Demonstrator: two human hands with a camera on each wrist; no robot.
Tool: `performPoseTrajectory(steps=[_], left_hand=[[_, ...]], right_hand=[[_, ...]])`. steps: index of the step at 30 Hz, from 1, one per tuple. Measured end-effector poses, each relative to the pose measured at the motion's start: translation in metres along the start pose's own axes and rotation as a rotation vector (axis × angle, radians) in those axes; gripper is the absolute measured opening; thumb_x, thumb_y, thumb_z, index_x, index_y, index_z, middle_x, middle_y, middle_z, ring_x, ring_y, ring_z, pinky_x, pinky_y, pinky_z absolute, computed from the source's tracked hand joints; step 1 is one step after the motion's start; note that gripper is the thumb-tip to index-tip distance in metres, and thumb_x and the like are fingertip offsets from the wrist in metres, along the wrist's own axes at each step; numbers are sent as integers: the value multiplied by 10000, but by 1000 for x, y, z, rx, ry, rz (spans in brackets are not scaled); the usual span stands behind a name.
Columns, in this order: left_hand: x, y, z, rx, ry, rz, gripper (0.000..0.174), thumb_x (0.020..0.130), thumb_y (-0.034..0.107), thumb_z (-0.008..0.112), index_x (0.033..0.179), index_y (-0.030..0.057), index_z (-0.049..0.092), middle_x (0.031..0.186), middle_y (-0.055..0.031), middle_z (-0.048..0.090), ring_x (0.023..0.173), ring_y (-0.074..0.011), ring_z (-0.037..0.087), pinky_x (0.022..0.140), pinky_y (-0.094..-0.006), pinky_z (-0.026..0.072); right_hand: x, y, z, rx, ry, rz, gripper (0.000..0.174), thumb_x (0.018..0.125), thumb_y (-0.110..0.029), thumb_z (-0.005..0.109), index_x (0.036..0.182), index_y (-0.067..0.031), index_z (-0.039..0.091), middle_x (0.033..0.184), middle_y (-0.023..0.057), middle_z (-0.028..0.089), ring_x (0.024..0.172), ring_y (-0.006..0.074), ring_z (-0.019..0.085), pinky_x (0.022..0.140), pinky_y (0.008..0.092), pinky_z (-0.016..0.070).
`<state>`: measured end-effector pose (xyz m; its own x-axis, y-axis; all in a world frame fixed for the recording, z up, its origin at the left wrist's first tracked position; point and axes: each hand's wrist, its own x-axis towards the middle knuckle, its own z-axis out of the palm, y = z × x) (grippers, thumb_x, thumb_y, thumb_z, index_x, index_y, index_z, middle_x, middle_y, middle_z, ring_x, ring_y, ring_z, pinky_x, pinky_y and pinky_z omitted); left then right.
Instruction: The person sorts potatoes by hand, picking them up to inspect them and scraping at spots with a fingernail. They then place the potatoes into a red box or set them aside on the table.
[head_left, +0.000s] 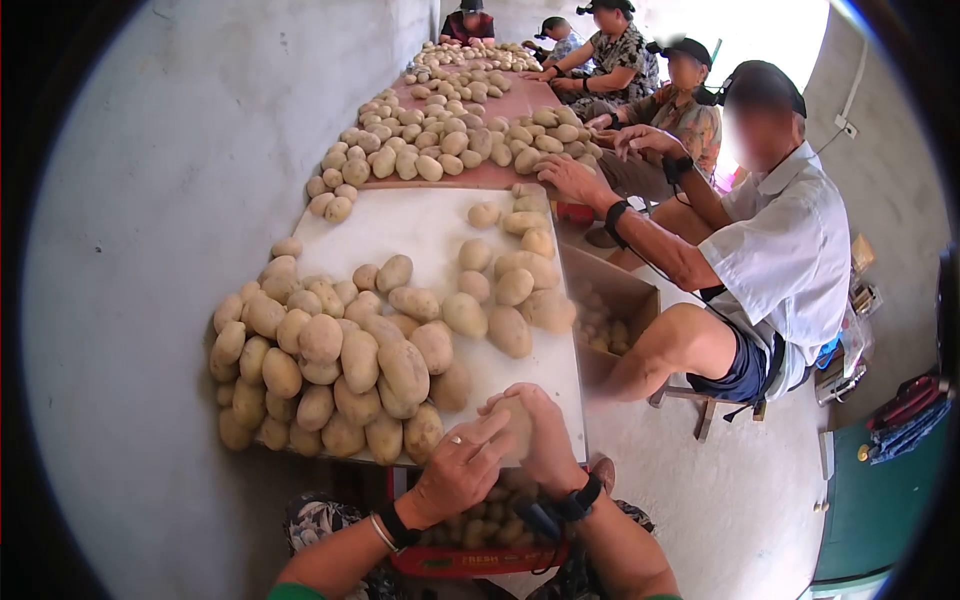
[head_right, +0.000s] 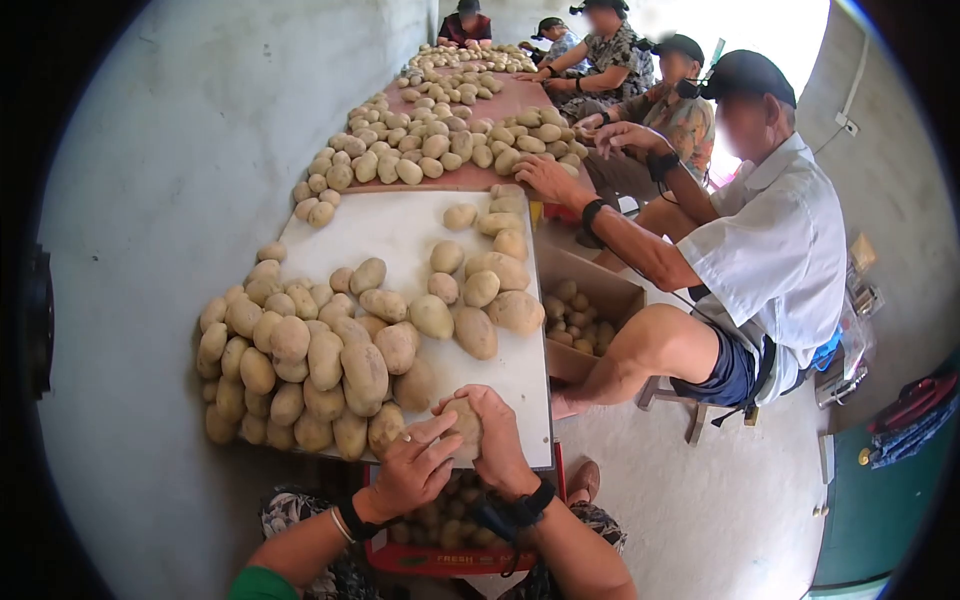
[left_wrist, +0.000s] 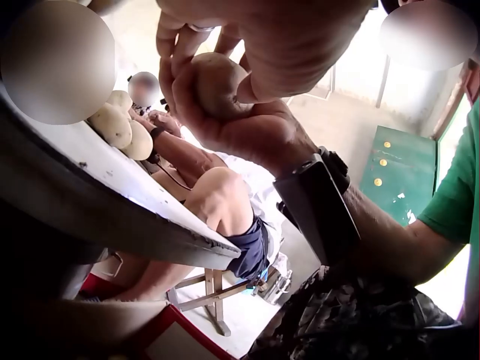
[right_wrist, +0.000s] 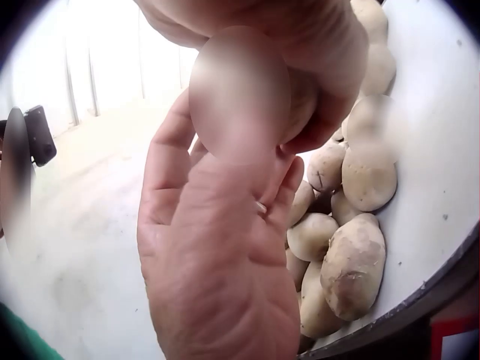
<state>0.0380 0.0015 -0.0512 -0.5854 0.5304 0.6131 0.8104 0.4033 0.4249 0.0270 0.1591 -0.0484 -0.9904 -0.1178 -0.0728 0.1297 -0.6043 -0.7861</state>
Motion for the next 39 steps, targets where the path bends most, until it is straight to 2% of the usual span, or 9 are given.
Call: performPoseTrajectory(steps=[6, 9, 15, 20, 22, 26, 30, 32, 39], left_hand=[[13, -19, -23, 65, 169, -65, 373, 791, 2, 616, 1156, -9, 538, 1131, -192, 600, 1020, -359, 581, 894, -408, 458], [14, -31, -34, 70, 279, -155, 342, 808, -18, 584, 1149, -16, 560, 1080, -177, 620, 966, -342, 595, 838, -382, 473], [14, -45, -48, 63, 337, -134, 311, 847, -32, 529, 1158, -17, 522, 1120, -150, 617, 976, -272, 605, 866, -339, 465], [16, -44, -51, -48, 294, -230, 307, 837, -33, 544, 1144, -8, 544, 1110, -147, 621, 963, -284, 609, 859, -342, 469], [14, -41, -47, 178, 98, -166, 297, 793, -29, 567, 1084, 21, 585, 1052, -143, 625, 965, -300, 605, 842, -350, 477], [11, -51, -39, 312, 62, 53, 335, 750, 11, 616, 1083, 48, 599, 1131, -107, 602, 1110, -315, 533, 946, -413, 406], [15, -53, -42, 416, 94, -98, 391, 729, 42, 654, 1113, 85, 596, 1270, -99, 521, 1232, -331, 431, 997, -454, 353], [14, -59, -43, 576, -57, -154, 451, 710, 71, 688, 1146, 131, 588, 1363, -99, 435, 1289, -338, 365, 1016, -454, 333], [20, -77, -48, 665, -20, -154, 550, 679, 120, 737, 1196, 167, 554, 1336, -101, 459, 1205, -343, 450, 920, -456, 404]], right_hand=[[9, -33, -15, 417, 302, 4, 425, 944, -439, 475, 1174, -82, 478, 1101, 149, 574, 1001, 307, 581, 790, 423, 518], [10, -42, -35, 681, 147, 30, 425, 917, -398, 562, 1181, -75, 481, 1127, 164, 567, 984, 291, 585, 743, 370, 539], [6, -49, -26, 247, 176, -87, 348, 916, -327, 571, 1181, -119, 482, 1015, 131, 593, 920, 254, 607, 689, 359, 529], [11, -57, -37, 414, 68, -8, 350, 922, -371, 543, 1159, -116, 502, 1010, 139, 600, 919, 264, 606, 708, 371, 518], [8, -58, -43, 466, 74, 6, 361, 914, -367, 558, 1141, -88, 523, 1045, 155, 604, 943, 290, 604, 769, 404, 515], [7, -60, -45, 408, 211, -56, 379, 880, -321, 621, 1134, -54, 533, 1071, 171, 599, 988, 316, 598, 833, 434, 513], [0, -64, -52, 278, 92, -71, 355, 887, -269, 601, 1144, -42, 509, 1086, 175, 590, 991, 313, 602, 833, 425, 520], [-4, -61, -52, 231, 21, -61, 363, 888, -261, 594, 1155, -36, 497, 1080, 175, 589, 986, 309, 607, 822, 419, 527], [-23, -46, -19, -80, -200, 193, 461, 843, -252, 651, 1202, -29, 467, 1028, 160, 593, 946, 256, 618, 756, 370, 547]])
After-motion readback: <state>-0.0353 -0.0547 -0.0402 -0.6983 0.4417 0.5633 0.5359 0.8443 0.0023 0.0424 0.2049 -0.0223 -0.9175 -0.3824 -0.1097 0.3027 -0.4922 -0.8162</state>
